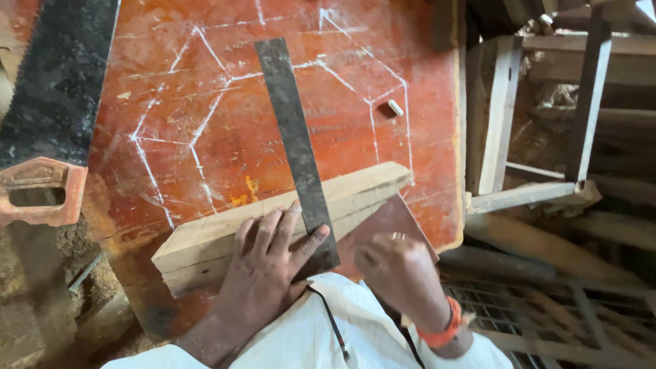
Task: The person measures and marks a rectangular wooden block using a tape measure, a try square, and a pencil. They repeatedly reposition the block and tools to draw straight lines on multiple faces of the wood.
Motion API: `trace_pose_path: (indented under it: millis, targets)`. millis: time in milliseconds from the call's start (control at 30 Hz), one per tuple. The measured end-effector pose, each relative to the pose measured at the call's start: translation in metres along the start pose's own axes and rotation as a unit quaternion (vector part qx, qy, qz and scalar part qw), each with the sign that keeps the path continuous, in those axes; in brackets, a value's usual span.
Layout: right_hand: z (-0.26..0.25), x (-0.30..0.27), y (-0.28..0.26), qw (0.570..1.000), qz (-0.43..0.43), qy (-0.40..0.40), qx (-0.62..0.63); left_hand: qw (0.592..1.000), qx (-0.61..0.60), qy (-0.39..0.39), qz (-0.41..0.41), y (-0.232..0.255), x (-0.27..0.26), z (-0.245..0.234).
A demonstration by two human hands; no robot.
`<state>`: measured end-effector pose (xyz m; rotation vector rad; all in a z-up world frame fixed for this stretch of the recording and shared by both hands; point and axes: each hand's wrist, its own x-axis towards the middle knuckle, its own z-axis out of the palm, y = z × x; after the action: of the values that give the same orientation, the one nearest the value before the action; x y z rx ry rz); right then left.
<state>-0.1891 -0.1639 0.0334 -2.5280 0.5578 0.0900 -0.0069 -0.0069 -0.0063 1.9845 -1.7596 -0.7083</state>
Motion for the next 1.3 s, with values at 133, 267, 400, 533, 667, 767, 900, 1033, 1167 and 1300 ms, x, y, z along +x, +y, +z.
trace_pose_path:
  millis: [133,267,400,533,667,767,900,1033,1167,1300]
  targets:
    - [0.015,0.029,0.003,0.989,0.061,0.125,0.046,1.000,-0.001,0.011,-0.003,0.003,-0.002,-0.003]
    - [0.026,0.034,-0.005,0.988,0.041,0.146,0.024,1.000,0.019,0.011,-0.009,0.008,0.001,-0.006]
    - [0.025,-0.003,-0.013,0.995,0.049,0.081,0.015,0.999,0.018,0.045,0.022,0.008,0.001,-0.006]
    - [0.026,-0.054,-0.018,0.994,0.077,-0.045,0.060,0.997,0.075,0.032,0.018,0.012,-0.002,-0.004]
    - [0.037,-0.087,-0.020,0.956,0.200,0.151,0.152,0.979,0.195,0.056,0.027,0.024,-0.023,0.006]
    - [0.043,-0.105,-0.020,0.913,0.256,0.214,0.234,0.994,0.085,0.063,-0.002,0.022,-0.045,0.004]
    - [0.059,-0.114,-0.029,0.896,0.246,0.229,0.290,0.996,-0.019,0.088,-0.024,0.002,-0.071,-0.012]
    - [0.072,-0.107,-0.041,0.893,0.225,0.216,0.325,1.000,0.014,-0.006,0.004,-0.006,-0.082,-0.034]
    - [0.080,-0.106,-0.050,0.904,0.182,0.233,0.308,0.987,0.132,-0.050,0.083,-0.005,-0.078,-0.043]
    - [0.089,-0.111,-0.052,0.909,0.183,0.234,0.293,0.975,0.178,-0.046,0.121,-0.002,-0.071,-0.037]
